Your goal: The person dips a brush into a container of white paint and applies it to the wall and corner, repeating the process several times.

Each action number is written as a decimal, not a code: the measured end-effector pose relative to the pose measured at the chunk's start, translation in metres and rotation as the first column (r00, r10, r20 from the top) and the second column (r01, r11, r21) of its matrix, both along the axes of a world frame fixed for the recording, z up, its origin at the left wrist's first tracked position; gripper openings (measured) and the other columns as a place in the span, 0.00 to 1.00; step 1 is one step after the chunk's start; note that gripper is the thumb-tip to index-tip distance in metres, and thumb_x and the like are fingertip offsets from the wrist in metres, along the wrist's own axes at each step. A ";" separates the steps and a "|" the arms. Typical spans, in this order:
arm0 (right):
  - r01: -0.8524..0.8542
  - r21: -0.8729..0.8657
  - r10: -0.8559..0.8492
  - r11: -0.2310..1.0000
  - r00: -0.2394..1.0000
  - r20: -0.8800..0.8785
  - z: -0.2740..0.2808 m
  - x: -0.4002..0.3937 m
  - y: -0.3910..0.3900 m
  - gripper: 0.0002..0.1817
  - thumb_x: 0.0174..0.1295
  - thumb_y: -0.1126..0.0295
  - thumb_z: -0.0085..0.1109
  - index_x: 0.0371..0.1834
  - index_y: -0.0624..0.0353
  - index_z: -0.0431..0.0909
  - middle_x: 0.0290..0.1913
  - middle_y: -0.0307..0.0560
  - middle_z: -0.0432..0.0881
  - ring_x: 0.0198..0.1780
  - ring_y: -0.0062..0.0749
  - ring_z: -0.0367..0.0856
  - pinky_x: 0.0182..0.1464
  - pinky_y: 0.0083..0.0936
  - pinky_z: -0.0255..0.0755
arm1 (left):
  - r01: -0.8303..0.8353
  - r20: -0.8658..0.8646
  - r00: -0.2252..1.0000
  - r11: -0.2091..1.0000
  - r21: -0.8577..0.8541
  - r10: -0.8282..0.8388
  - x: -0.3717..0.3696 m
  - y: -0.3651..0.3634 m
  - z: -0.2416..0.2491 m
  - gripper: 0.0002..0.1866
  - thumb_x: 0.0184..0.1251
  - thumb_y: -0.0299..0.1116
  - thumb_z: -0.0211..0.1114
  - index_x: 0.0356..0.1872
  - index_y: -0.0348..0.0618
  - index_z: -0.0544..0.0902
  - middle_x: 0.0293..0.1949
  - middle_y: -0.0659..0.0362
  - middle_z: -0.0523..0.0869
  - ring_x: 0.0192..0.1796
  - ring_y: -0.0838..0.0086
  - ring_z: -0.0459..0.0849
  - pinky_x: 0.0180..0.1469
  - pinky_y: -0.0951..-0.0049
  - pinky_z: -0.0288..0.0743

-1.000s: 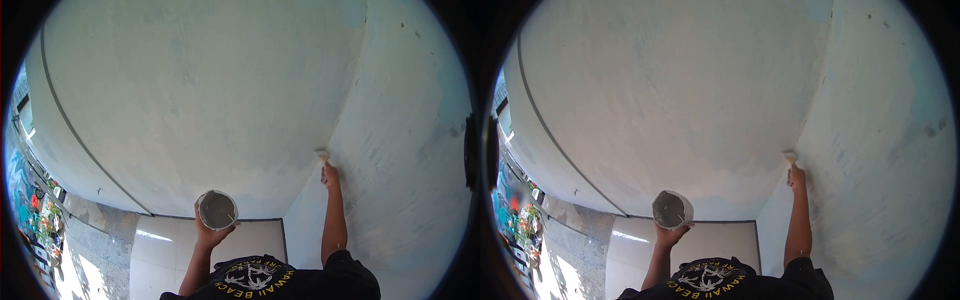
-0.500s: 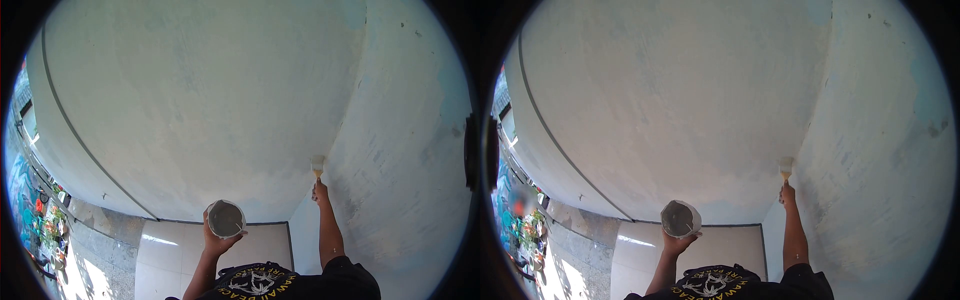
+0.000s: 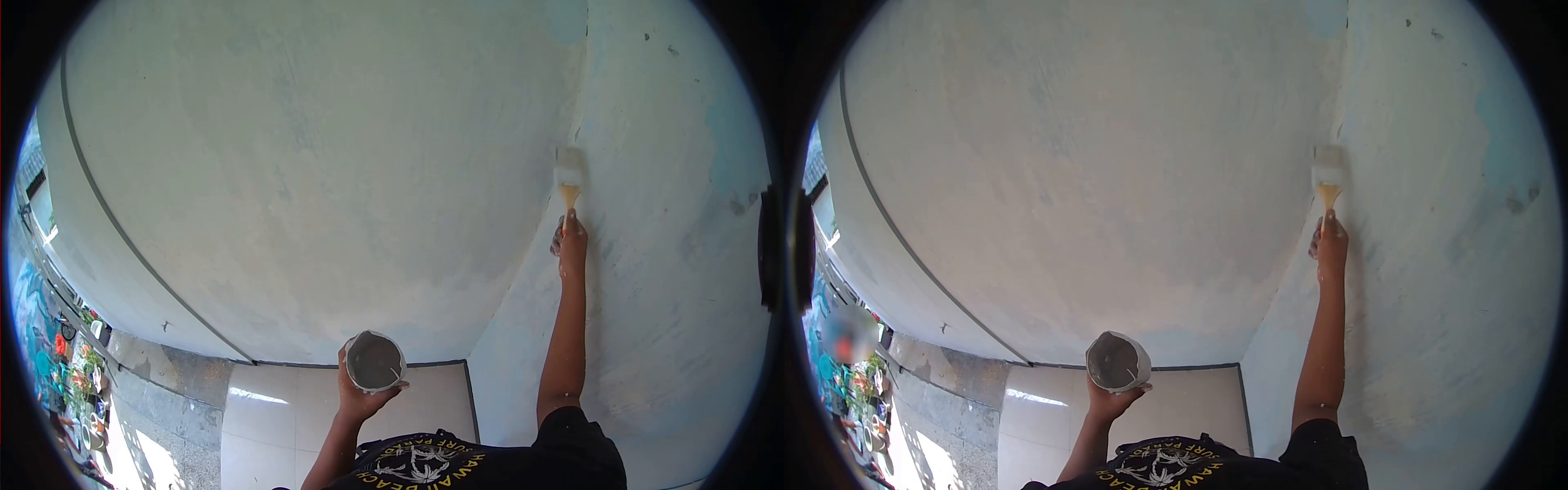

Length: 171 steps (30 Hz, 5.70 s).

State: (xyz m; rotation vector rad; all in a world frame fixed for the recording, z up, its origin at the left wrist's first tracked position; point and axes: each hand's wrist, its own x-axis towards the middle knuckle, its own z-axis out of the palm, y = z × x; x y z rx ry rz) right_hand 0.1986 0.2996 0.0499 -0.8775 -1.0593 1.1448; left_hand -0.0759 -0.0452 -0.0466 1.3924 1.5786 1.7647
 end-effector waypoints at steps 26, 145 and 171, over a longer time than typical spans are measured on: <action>-0.064 -0.182 0.072 0.981 0.997 0.042 -0.077 -0.016 0.016 0.25 0.72 0.48 0.44 0.20 0.51 0.65 0.12 0.30 0.58 0.10 0.17 0.54 0.12 0.20 0.49 | -0.036 0.040 0.999 0.999 0.034 0.035 0.006 -0.001 -0.001 0.52 0.36 0.34 0.84 0.62 0.37 0.59 0.54 0.52 0.76 0.57 0.66 0.78 0.58 0.64 0.72; -0.174 -0.846 0.378 0.504 0.925 0.034 -0.358 -0.029 -0.004 0.17 0.70 0.59 0.44 0.24 0.55 0.67 0.15 0.33 0.59 0.12 0.20 0.52 0.13 0.23 0.46 | -0.061 -0.040 0.997 0.997 0.038 0.063 0.003 0.000 0.001 0.52 0.35 0.38 0.85 0.62 0.37 0.61 0.55 0.51 0.76 0.57 0.65 0.77 0.58 0.64 0.72; -0.088 -0.590 0.093 0.803 0.995 -0.022 -0.253 -0.020 0.030 0.22 0.70 0.47 0.46 0.24 0.50 0.66 0.13 0.29 0.56 0.09 0.18 0.49 0.11 0.21 0.44 | -0.058 -0.007 0.998 0.998 0.040 0.058 0.006 -0.001 0.006 0.52 0.35 0.36 0.85 0.62 0.37 0.60 0.53 0.52 0.77 0.56 0.66 0.78 0.58 0.64 0.73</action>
